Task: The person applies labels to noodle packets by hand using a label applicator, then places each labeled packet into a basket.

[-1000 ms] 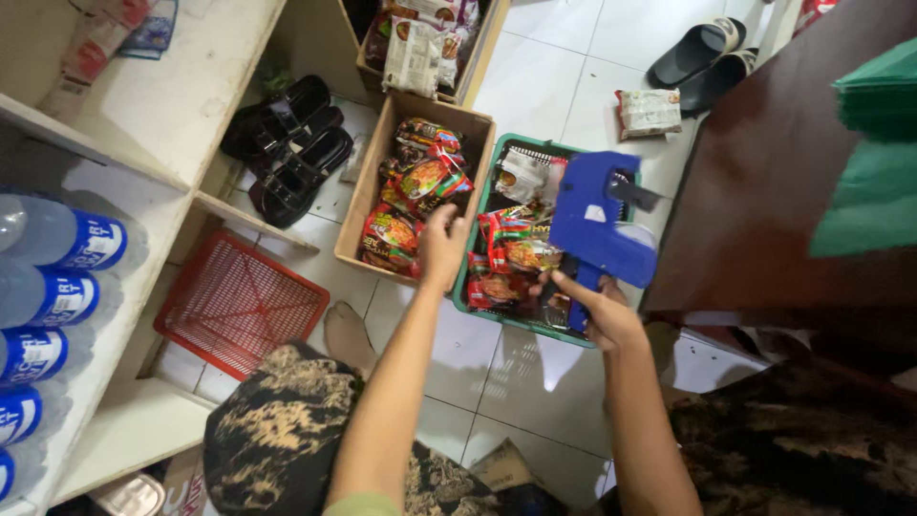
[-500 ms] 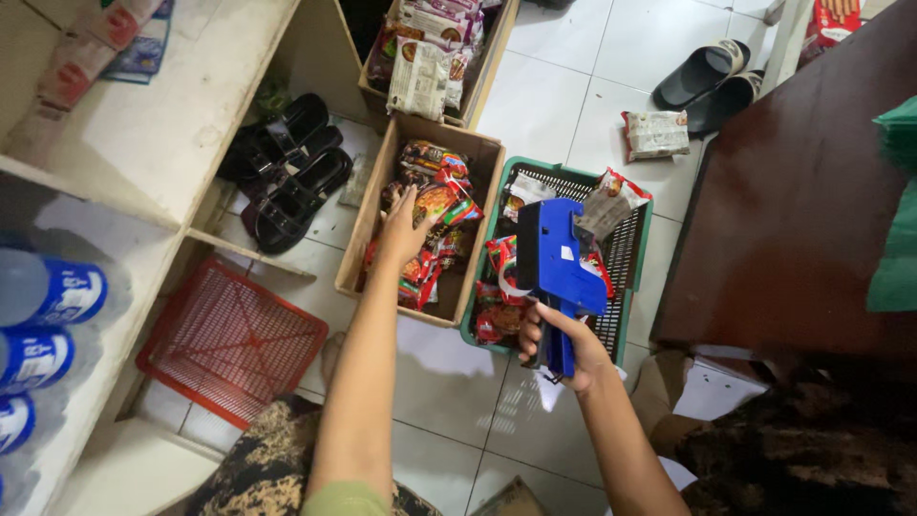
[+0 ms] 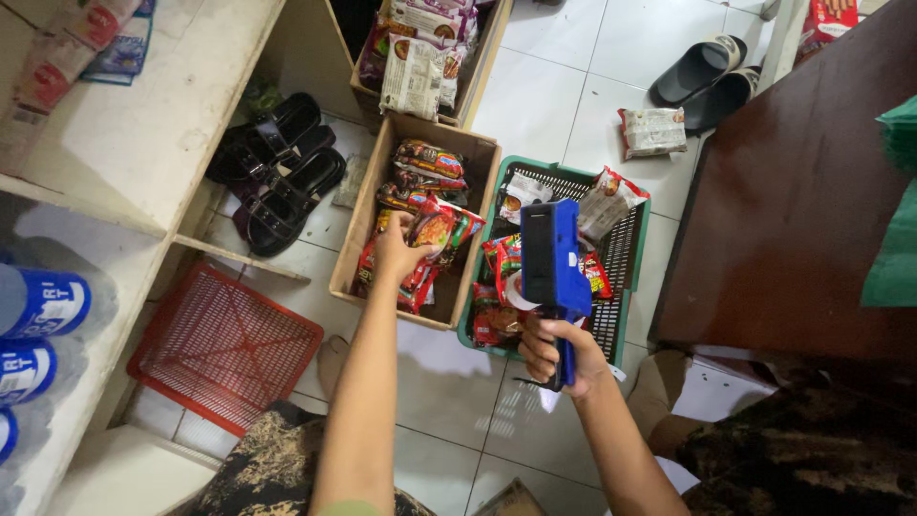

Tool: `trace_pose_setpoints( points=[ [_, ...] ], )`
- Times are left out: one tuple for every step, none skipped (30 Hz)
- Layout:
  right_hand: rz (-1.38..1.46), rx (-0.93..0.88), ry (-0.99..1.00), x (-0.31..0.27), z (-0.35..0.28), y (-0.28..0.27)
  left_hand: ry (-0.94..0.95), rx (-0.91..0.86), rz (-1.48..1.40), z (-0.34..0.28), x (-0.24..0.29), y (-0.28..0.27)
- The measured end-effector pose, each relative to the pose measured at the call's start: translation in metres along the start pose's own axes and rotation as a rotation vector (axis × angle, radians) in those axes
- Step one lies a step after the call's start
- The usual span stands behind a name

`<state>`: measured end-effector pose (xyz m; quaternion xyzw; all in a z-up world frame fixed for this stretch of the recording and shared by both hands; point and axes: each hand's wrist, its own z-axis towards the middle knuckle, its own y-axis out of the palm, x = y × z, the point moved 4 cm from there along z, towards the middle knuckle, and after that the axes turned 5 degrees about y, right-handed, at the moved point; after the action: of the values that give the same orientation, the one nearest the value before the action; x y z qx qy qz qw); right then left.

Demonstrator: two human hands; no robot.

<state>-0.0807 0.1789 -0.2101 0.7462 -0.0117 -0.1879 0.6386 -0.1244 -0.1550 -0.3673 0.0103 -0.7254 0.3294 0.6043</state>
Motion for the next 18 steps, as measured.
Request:
trace_pose_setpoints(
  points=[
    [0.001,-0.001,-0.001,0.002,-0.002,-0.002,0.07,0.05,0.083,-0.002,0.002,-0.005],
    [-0.043,0.059,-0.006,0.002,-0.004,-0.007,0.143,0.099,0.165,-0.004,0.008,-0.01],
    [-0.087,0.119,-0.011,0.003,-0.006,-0.012,0.147,0.099,0.166,-0.006,0.013,-0.014],
    [-0.089,0.117,-0.012,0.003,-0.008,-0.014,0.11,0.04,0.176,-0.009,0.019,-0.018],
    [-0.109,0.071,-0.045,0.002,-0.01,-0.013,0.073,-0.019,0.186,-0.013,0.028,-0.021],
    [-0.127,0.027,-0.077,0.002,-0.013,-0.012,0.073,-0.018,0.186,-0.017,0.041,-0.025],
    [-0.128,0.027,-0.076,0.001,-0.012,-0.013,0.184,0.12,0.121,-0.021,0.06,-0.034],
    [-0.094,0.06,-0.055,0.002,-0.011,-0.016,0.291,0.253,0.055,-0.029,0.079,-0.042],
    [-0.059,0.093,-0.034,0.003,-0.01,-0.017,0.288,0.25,0.054,-0.035,0.095,-0.045],
    [-0.06,0.095,-0.036,0.005,-0.009,-0.017,0.199,0.205,-0.127,-0.038,0.107,-0.049],
    [-0.029,0.049,-0.046,0.006,-0.009,-0.014,0.108,0.157,-0.307,-0.043,0.119,-0.052],
    [-0.001,-0.001,-0.059,0.006,-0.007,-0.01,0.113,0.158,-0.308,-0.046,0.135,-0.058],
    [-0.004,-0.003,-0.061,0.005,-0.007,-0.009,0.128,0.172,-0.3,-0.05,0.149,-0.064],
    [-0.015,-0.037,-0.056,0.006,-0.006,-0.006,0.14,0.188,-0.29,-0.053,0.16,-0.069],
    [-0.026,-0.07,-0.051,0.007,-0.006,-0.004,0.143,0.19,-0.29,-0.055,0.17,-0.072],
    [-0.027,-0.073,-0.05,0.008,-0.006,-0.002,0.122,0.202,-0.377,-0.057,0.177,-0.074],
    [-0.038,-0.084,-0.053,0.008,-0.006,0.0,0.101,0.214,-0.464,-0.058,0.182,-0.076],
    [-0.049,-0.094,-0.054,0.009,-0.006,0.002,0.102,0.216,-0.463,-0.06,0.187,-0.079]
  ],
)
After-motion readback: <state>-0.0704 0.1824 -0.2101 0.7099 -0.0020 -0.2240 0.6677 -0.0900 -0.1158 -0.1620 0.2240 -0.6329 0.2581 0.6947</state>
